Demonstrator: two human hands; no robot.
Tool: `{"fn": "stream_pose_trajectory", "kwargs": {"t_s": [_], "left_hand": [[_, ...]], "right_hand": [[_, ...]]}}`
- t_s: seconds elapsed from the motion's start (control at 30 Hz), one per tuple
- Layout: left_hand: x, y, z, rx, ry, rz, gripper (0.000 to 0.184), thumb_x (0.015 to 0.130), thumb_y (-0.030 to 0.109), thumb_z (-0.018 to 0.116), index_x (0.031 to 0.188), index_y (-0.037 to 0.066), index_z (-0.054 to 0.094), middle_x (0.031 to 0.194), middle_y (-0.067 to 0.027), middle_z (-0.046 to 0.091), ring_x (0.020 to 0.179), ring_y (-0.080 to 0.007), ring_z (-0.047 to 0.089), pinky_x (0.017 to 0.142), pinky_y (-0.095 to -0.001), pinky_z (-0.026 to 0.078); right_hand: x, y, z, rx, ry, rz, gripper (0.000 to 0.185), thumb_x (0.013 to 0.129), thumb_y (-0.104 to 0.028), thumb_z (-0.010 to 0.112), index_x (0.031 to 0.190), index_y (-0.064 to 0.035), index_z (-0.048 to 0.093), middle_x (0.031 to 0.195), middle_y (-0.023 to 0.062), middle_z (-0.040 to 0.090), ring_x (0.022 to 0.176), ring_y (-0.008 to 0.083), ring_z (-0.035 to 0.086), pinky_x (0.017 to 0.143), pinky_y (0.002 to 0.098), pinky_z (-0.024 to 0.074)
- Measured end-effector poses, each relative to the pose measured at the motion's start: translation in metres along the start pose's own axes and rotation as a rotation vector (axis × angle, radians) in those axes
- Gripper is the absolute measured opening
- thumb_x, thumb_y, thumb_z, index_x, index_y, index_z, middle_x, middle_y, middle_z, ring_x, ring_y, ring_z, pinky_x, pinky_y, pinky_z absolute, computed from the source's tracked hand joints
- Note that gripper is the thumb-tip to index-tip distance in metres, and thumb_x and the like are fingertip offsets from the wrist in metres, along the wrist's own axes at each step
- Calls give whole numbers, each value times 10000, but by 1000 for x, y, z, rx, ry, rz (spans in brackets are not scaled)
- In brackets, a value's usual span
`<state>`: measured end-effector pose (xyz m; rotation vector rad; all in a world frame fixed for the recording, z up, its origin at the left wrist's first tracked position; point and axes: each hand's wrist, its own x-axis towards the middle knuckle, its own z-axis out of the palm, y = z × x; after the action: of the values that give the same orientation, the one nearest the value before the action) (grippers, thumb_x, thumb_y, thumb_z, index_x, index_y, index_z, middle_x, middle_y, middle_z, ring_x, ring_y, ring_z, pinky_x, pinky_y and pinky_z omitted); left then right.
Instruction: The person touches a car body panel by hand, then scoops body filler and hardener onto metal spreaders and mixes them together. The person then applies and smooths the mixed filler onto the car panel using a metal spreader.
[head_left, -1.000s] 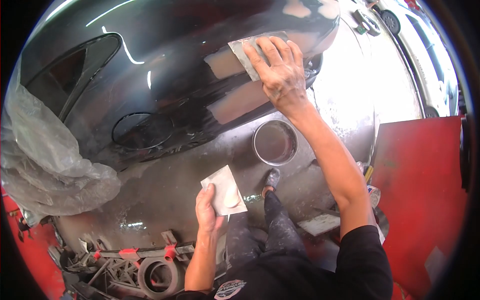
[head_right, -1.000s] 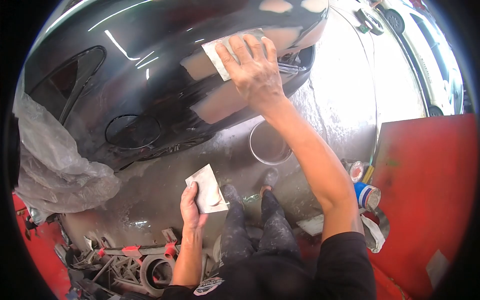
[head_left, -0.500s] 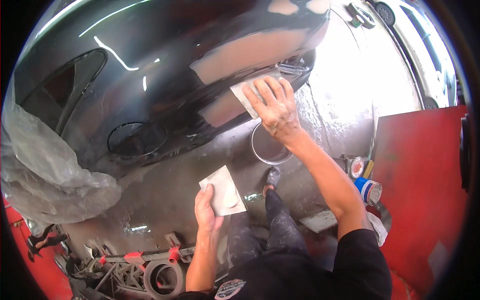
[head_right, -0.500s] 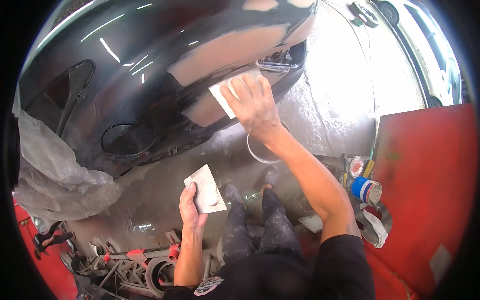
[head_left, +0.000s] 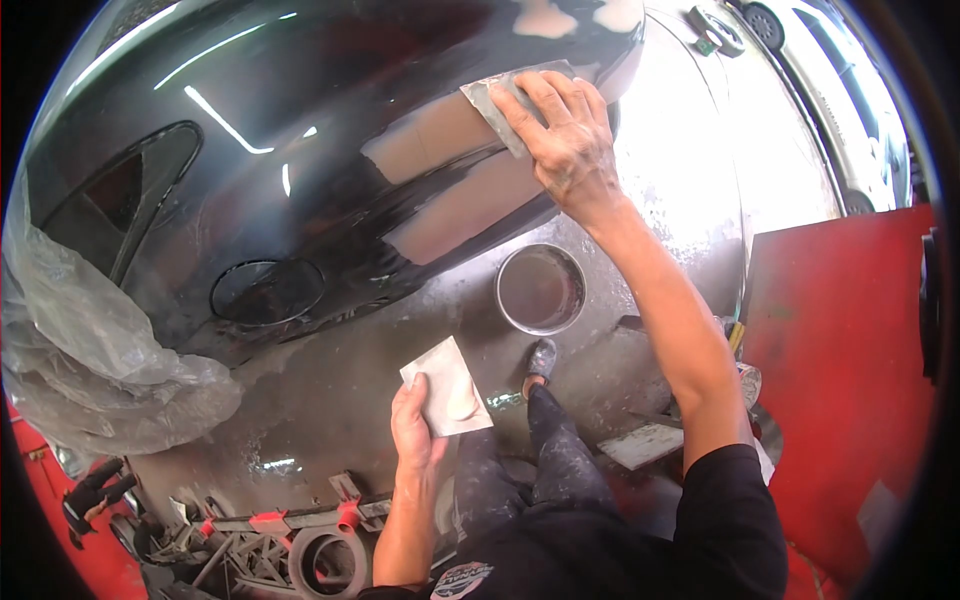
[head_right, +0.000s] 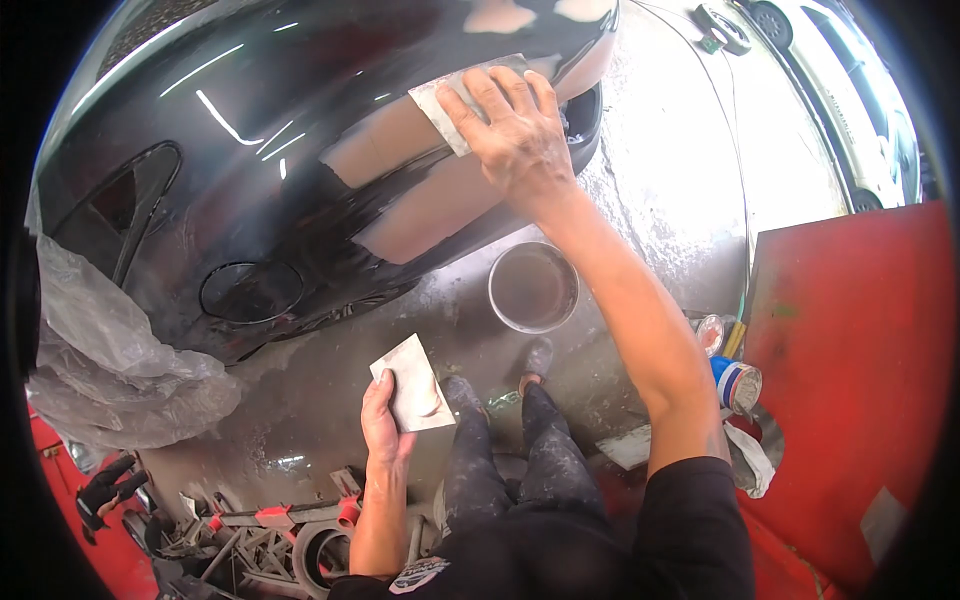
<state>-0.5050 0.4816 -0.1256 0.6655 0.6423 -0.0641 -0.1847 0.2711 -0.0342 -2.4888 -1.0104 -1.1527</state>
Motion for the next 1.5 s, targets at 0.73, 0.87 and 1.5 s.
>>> {"fn": "stream_pose_trajectory", "kwargs": {"t_s": [0.73, 0.87, 1.5], "left_hand": [[-1, -3, -6, -19, -36, -8, 369, 1093, 213, 610, 1323, -74, 631, 1245, -171, 746, 1083, -258, 754, 993, -399, 597], [-2, -3, -10, -25, -29, -14, 364, 1095, 211, 605, 1321, -72, 635, 1248, -173, 746, 1091, -258, 751, 1001, -399, 592], [-4, 0, -12, -45, -34, -17, 384, 1087, 205, 622, 1347, -78, 611, 1269, -181, 730, 1116, -274, 739, 1019, -419, 586]], "right_hand": [[-21, -38, -9, -34, -48, -6, 465, 880, -117, 654, 1343, -99, 687, 1317, 111, 631, 1253, 324, 590, 1088, 548, 442], [1, -33, 4, -18, 0, -21, 459, 884, -119, 672, 1341, -105, 705, 1325, 95, 634, 1272, 319, 576, 1096, 556, 435], [-63, -65, -8, 35, -165, 18, 470, 872, -121, 646, 1339, -81, 684, 1311, 109, 627, 1254, 335, 583, 1084, 552, 443]]}}
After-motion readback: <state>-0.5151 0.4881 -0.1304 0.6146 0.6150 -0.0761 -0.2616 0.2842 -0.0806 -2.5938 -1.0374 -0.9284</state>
